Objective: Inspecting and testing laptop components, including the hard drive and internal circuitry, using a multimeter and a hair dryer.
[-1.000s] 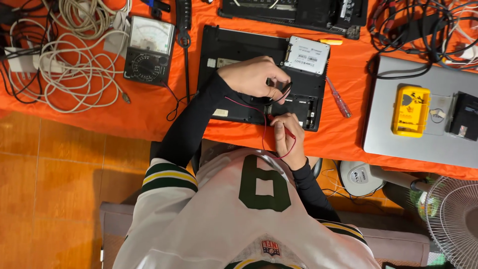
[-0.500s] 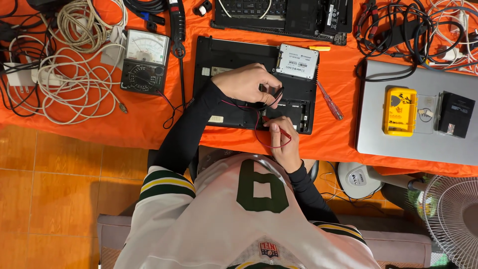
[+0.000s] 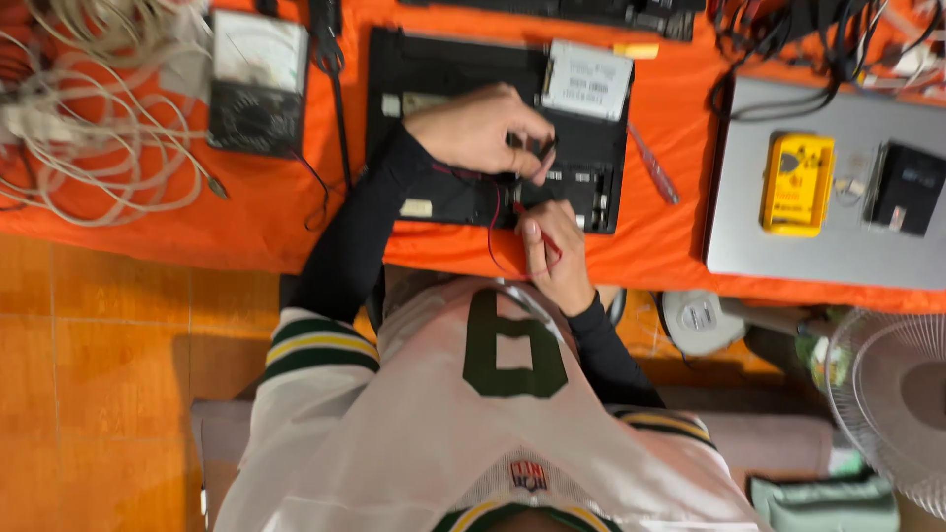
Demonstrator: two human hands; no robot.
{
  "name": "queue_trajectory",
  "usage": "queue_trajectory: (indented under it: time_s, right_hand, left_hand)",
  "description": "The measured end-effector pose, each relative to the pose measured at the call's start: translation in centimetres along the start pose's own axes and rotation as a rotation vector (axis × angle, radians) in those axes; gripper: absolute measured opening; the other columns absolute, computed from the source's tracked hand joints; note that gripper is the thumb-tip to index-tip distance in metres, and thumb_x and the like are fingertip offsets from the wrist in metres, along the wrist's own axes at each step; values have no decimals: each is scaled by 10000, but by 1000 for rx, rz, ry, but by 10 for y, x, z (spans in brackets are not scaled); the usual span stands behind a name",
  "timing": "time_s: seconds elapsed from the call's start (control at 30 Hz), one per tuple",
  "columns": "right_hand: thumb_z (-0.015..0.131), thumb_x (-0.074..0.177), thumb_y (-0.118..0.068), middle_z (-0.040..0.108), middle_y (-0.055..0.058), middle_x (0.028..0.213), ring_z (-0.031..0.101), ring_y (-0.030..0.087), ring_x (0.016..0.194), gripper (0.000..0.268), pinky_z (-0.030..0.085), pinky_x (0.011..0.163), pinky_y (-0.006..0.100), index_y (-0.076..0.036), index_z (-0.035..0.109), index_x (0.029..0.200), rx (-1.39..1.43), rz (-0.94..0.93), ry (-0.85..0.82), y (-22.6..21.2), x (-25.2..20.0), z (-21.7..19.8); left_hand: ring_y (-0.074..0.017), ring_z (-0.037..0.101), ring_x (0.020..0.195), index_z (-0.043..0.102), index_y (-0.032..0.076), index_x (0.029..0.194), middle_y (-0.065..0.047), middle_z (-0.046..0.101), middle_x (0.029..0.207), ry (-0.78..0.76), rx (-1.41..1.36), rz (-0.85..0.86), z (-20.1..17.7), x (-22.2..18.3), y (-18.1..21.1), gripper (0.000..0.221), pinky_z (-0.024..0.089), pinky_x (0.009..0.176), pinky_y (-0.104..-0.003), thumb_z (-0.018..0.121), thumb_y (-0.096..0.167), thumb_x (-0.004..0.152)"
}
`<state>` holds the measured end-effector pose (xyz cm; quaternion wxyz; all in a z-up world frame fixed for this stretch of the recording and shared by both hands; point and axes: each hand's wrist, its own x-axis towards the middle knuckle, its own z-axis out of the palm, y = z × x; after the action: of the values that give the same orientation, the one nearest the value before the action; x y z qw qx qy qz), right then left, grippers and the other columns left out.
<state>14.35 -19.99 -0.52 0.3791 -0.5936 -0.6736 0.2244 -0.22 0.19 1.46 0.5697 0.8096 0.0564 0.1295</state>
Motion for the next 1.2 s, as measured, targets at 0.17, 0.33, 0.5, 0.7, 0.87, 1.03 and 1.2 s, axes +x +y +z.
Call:
queue_trajectory:
  time_s: [0.17,0.33,0.5,0.7,0.87,1.03,1.2]
  right_hand:
    - [505,1109,-121,599,111,883,559,303,848,246,460,845,394,-16,594,906,38,-33,-5,4,-5,-1]
    - [488,1124,-141,605,123,913,561,295,880,258,471,846,384,6,605,948,92,19,22,7,-7,2]
    - [484,1136,-148,609,123,927,560,295,892,263,470,846,392,0,609,958,11,-27,4,8,-5,3]
    - [486,1134,-145,585,119,894,561,299,875,263,473,822,395,-13,594,934,-8,-40,-2,11,-7,4]
    - [483,1139,-148,586,121,899,563,299,880,270,475,826,397,-4,595,940,-26,-40,-2,11,-8,4]
    - [478,1143,-164,583,122,899,565,299,888,275,477,828,393,-1,591,952,-6,-36,-4,12,-9,4]
    - [479,1144,-172,588,124,908,564,294,892,276,477,833,392,1,588,960,-1,-20,-5,12,-11,4]
  left_hand:
    - [-168,708,723,790,89,986,-68,766,866,76,181,205,5,-1,-12,81,533,670,-306,807,133,919]
    - [-171,708,695,792,101,983,-57,748,800,53,195,43,7,-2,-12,72,516,617,-314,792,151,931]
    - [-165,705,712,776,93,1019,-35,768,853,76,185,-12,10,-3,-9,127,516,611,-314,789,200,953]
    - [-147,695,714,725,37,1019,-39,765,876,49,143,-2,11,-1,-15,215,518,609,-310,796,232,964]
    - [-116,702,735,710,32,1022,-24,762,884,30,53,19,12,-2,-20,198,534,637,-286,778,214,983]
    - [-136,680,692,725,32,1024,-43,755,851,32,127,-24,10,-1,-12,208,518,605,-304,794,220,969]
    - [-109,701,741,706,23,1025,-25,763,892,23,37,12,12,-2,-17,192,536,643,-282,773,198,986]
